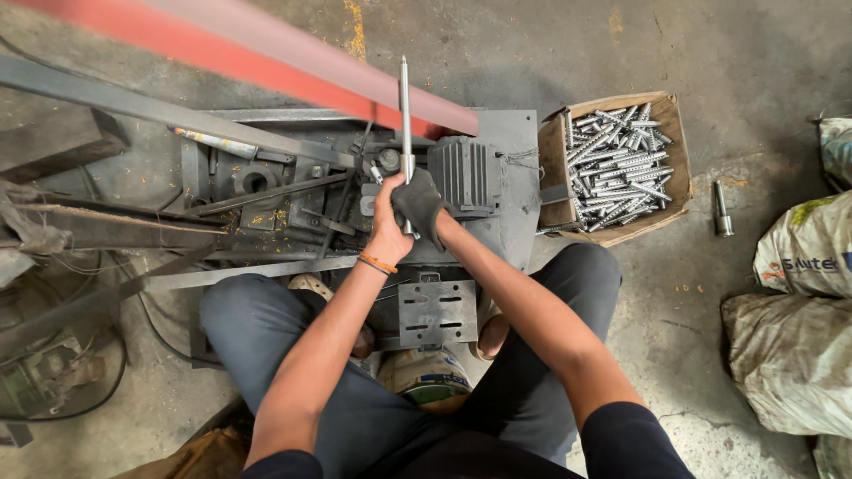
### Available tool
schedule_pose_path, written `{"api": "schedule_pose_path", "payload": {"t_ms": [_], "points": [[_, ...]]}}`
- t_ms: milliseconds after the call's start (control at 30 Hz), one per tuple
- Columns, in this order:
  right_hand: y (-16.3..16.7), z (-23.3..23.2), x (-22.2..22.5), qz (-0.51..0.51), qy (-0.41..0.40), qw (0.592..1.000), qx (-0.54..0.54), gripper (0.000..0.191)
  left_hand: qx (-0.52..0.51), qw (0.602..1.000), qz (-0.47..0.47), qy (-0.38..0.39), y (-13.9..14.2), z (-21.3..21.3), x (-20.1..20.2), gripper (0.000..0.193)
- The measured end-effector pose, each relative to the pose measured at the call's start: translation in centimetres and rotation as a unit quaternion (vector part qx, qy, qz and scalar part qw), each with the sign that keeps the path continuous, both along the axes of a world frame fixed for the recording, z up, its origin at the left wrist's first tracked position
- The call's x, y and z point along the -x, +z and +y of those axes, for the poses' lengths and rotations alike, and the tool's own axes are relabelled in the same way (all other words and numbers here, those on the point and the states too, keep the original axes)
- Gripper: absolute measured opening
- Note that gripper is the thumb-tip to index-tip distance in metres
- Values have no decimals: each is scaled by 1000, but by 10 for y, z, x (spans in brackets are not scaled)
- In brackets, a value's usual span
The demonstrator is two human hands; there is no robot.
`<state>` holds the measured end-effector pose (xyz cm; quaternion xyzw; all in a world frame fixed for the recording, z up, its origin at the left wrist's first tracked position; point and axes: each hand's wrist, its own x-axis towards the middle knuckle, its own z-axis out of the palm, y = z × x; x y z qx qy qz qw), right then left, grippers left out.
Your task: The person sits on the floor at a bench grinding/polishing machine, picks threaded metal rods from a cardboard box, and holds each rod against the running machine to grind or polish its surface, then places finished rods aside and repeats with more rods.
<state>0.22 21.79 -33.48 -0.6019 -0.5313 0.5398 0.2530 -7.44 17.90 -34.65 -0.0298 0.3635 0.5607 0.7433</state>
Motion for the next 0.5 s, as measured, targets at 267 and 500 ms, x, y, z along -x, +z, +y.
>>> {"api": "schedule_pose_path", "payload": {"t_ms": [267,500], "points": [[-16,33,2,20,13,998,-60,28,22,1000,12,5,8,27,0,37],[-8,50,-5,81,-9,997,15,24,-5,999,29,21,7,49,-8,33]]}}
